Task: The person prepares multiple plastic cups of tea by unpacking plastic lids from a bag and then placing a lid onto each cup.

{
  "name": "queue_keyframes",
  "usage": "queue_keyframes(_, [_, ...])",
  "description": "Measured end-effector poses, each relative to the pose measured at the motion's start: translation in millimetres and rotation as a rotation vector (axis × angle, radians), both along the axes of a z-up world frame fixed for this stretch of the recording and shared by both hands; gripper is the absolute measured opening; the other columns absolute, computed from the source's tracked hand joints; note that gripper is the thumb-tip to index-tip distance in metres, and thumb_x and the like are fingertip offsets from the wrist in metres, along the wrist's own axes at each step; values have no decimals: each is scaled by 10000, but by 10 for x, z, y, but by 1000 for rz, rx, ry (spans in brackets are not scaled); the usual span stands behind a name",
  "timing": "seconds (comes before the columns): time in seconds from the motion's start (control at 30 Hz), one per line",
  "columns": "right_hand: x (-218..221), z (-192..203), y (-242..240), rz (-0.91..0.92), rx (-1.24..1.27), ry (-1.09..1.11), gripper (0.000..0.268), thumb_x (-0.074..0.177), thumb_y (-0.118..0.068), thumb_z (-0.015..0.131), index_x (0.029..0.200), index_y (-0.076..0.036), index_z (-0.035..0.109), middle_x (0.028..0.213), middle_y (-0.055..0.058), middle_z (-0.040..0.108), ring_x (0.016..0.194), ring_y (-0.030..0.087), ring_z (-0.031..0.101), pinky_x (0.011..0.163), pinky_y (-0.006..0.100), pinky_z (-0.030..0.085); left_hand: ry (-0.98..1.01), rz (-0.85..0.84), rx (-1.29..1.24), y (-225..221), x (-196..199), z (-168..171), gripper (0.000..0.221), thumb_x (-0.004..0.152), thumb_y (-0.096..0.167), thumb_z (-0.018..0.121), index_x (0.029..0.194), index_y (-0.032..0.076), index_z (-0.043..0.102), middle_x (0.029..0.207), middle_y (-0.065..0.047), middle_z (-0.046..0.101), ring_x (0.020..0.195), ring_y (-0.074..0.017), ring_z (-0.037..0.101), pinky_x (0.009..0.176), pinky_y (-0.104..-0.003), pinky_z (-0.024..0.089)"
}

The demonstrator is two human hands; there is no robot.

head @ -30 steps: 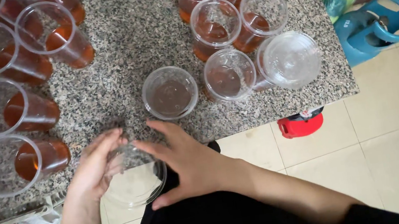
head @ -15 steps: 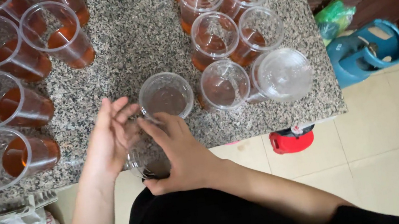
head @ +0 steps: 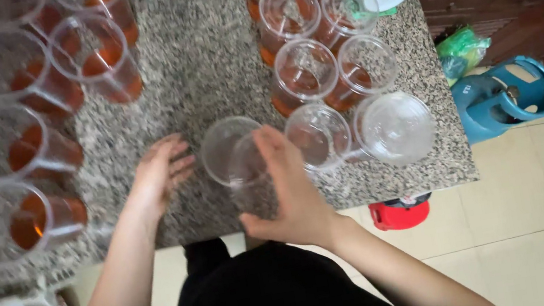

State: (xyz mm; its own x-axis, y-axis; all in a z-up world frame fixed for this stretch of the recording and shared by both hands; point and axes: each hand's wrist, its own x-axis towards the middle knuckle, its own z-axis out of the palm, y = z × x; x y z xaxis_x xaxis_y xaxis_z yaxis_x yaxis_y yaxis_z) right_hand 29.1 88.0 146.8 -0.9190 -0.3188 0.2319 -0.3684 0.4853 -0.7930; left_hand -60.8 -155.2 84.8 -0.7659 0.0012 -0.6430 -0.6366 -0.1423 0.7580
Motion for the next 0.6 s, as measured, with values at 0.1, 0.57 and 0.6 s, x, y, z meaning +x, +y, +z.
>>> queue_keyframes(0.1, [-94, 3, -15, -194, 63, 48, 1293, 646, -258, 919, 1667, 14, 174, 1625, 387, 181, 1502, 633, 153, 1232, 665, 126, 108, -222, -74, -25, -252, 215, 678, 1047, 401, 615, 1546, -19, 428, 1536, -297, 491, 1337, -473, 581, 1045, -564, 518])
queue_keyframes(0.57, [-747, -21, -621, -461, -74, 63, 1059, 853, -223, 823, 1705, -115, 202, 1586, 237, 378, 1428, 396, 409, 1236, 559, 245, 300, 657, -459, -150, -1538, -1739, 1275, 603, 134, 1025, 1519, -43, 157, 1383, -273, 237, 1335, -394, 233, 1154, -411, 240])
queue_keyframes(0.6, [-842, 15, -746, -419, -86, 86, 1035, 877, -257, 824, 1704, -128, 215, 1551, 235, 420, 1392, 384, 448, 1223, 563, 279, 530, 762, -717, -197, -1610, -1844, 1259, 508, 38, 1066, 1469, -50, 257, 1383, -336, 319, 1391, -519, 300, 1261, -550, 207])
